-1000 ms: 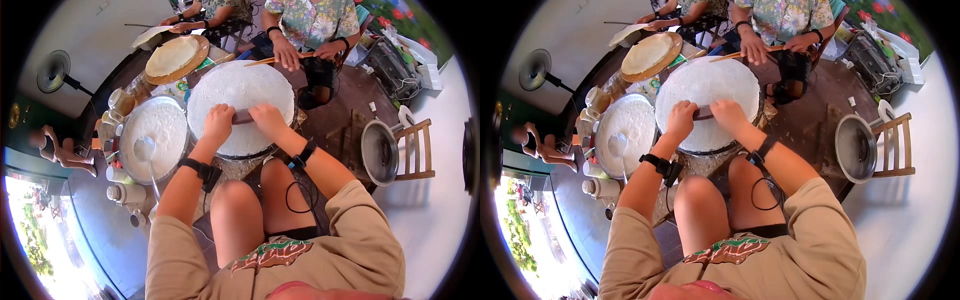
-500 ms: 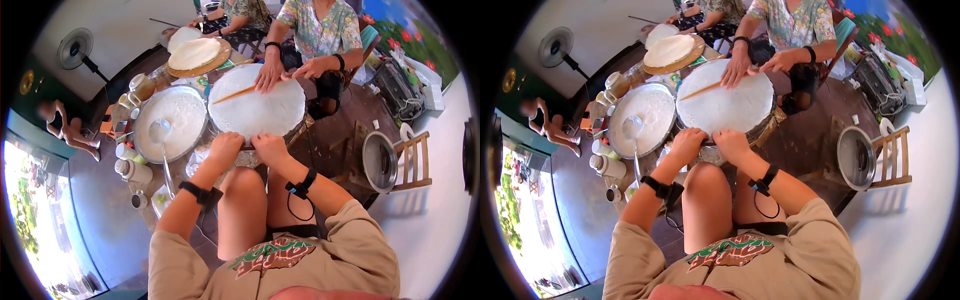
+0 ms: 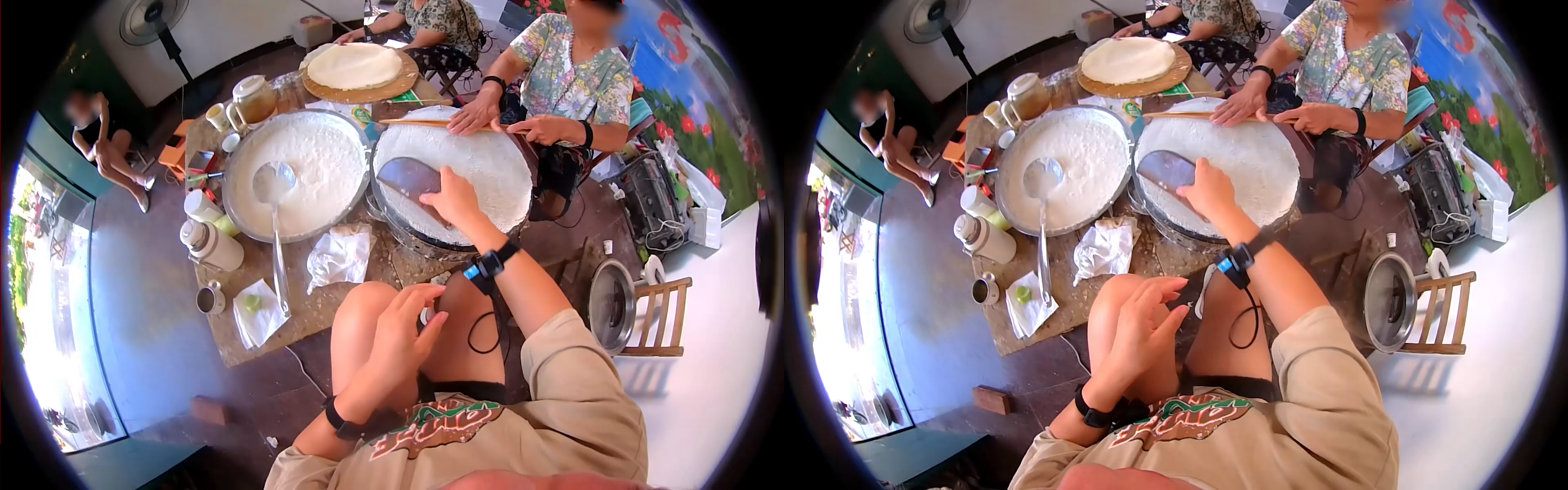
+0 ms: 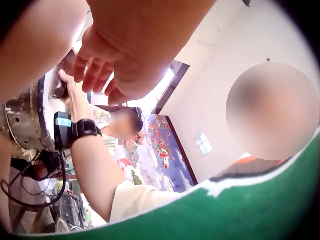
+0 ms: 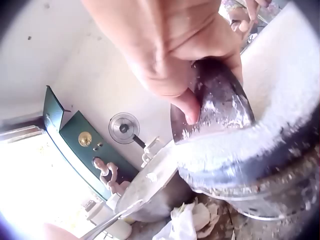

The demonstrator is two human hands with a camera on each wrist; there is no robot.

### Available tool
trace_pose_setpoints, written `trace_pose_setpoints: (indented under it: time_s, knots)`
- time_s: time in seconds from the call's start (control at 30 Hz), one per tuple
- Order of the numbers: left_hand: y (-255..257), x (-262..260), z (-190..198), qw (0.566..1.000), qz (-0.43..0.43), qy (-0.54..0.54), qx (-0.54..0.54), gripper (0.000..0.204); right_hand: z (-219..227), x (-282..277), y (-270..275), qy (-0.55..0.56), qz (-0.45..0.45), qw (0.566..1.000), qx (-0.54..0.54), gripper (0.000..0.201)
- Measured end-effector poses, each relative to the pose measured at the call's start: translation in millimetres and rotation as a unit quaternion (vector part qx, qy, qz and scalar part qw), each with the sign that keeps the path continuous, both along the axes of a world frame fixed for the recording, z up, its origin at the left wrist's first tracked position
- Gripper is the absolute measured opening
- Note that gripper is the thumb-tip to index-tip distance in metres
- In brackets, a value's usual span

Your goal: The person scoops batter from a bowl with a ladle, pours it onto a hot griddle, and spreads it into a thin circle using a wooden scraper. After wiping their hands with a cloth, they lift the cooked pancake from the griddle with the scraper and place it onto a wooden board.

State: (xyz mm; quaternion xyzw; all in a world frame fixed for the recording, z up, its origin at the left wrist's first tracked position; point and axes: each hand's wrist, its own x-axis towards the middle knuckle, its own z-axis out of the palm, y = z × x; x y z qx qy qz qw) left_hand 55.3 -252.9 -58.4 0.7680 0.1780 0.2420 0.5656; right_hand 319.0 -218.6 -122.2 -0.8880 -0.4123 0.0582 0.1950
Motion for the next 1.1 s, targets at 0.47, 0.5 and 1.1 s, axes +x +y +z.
trace_pose_setpoints:
  time_s: [0.47, 0.5, 1.1]
  knots:
    - [22.3, 25.6, -31.0, 0.998, 0.004, -0.045, -0.046, 0.028, 8.6, 52.1, 70.6, 0.009, -0.087, 0.994, -0.07, 0.061]
    - [23.2, 25.4, -32.5, 0.998, 0.006, -0.049, -0.043, 0.027, 9.0, 61.7, 68.9, 0.007, -0.101, 0.993, -0.067, 0.062]
    - [11.0, 19.9, -34.6, 0.998, -0.011, -0.065, 0.001, 0.019, -24.3, -20.6, -48.4, -0.209, 0.31, 0.923, 0.091, 0.045]
